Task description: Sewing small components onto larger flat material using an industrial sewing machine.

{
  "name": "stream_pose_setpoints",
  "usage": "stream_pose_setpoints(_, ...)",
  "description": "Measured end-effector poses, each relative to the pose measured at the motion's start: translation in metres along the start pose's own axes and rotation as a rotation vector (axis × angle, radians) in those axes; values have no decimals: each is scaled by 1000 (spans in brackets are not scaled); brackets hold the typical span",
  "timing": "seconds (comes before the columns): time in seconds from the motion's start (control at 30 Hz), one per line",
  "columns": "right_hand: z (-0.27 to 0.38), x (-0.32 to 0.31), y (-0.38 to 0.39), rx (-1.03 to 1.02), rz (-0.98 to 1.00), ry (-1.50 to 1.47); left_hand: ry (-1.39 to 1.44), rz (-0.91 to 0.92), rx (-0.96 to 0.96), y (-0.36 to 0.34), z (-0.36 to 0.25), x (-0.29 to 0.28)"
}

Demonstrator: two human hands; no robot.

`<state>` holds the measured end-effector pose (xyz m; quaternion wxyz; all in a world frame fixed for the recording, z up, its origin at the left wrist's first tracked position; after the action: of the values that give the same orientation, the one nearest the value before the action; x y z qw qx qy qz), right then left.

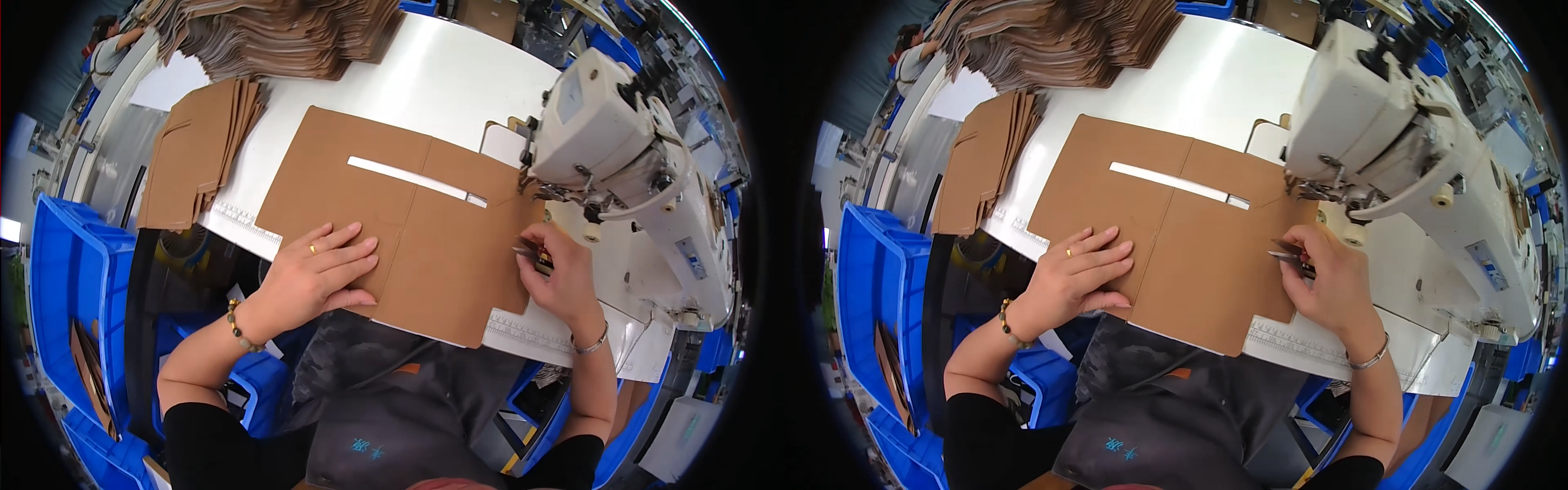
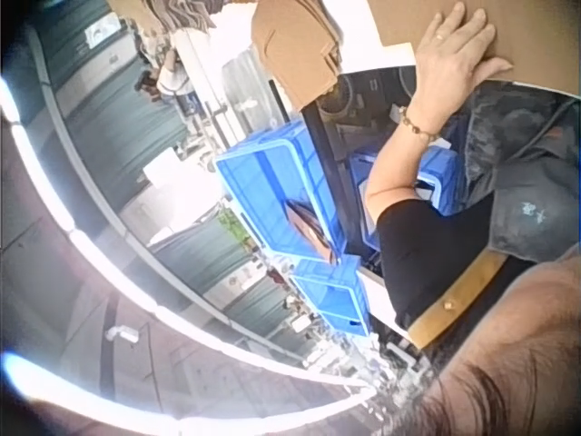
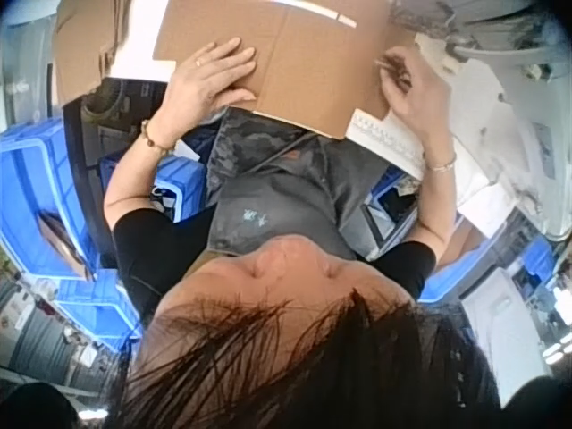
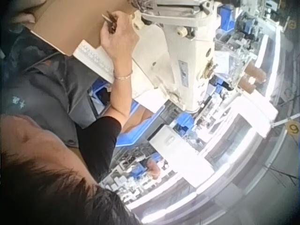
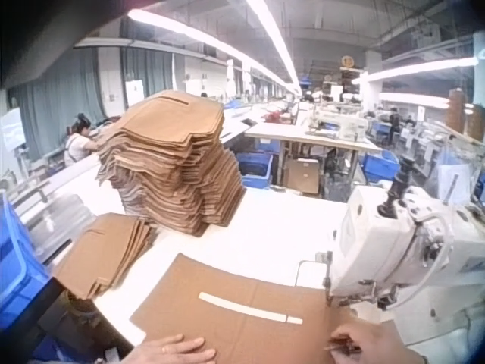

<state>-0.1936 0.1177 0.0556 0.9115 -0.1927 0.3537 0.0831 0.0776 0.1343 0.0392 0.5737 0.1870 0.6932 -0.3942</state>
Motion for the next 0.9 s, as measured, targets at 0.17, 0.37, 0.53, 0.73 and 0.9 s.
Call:
stream_pose_setpoints(0.17, 27, 29, -7, 153, 84, -117, 70, -67, -61, 20, 4, -16)
stream_pose_setpoints(0.37, 54, 66, -26, 155, 205, -183, 169, -16, -322, -22, 43, -11)
stream_pose_setpoints(0.53, 64, 86, -34, 127, 227, -169, 201, 4, -291, -36, 48, 7)
stream_pose_setpoints(0.73, 61, 103, -41, 134, 223, -189, 359, 13, -370, -43, 51, 8)
stream_pose_setpoints(0.9, 60, 105, -42, 114, 176, -167, 593, 89, -486, -40, 58, 11)
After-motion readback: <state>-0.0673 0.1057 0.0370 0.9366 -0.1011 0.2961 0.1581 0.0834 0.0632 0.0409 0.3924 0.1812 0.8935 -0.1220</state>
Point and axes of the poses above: each hand's wrist, its own y-axis away from the middle knuckle, its own x-axis out of the palm, z = x × y, the point moved 10 cm from there along -y, towards the middle knuckle, and after that the axes turned 15 degrees about -y, right-handed, at the moved point
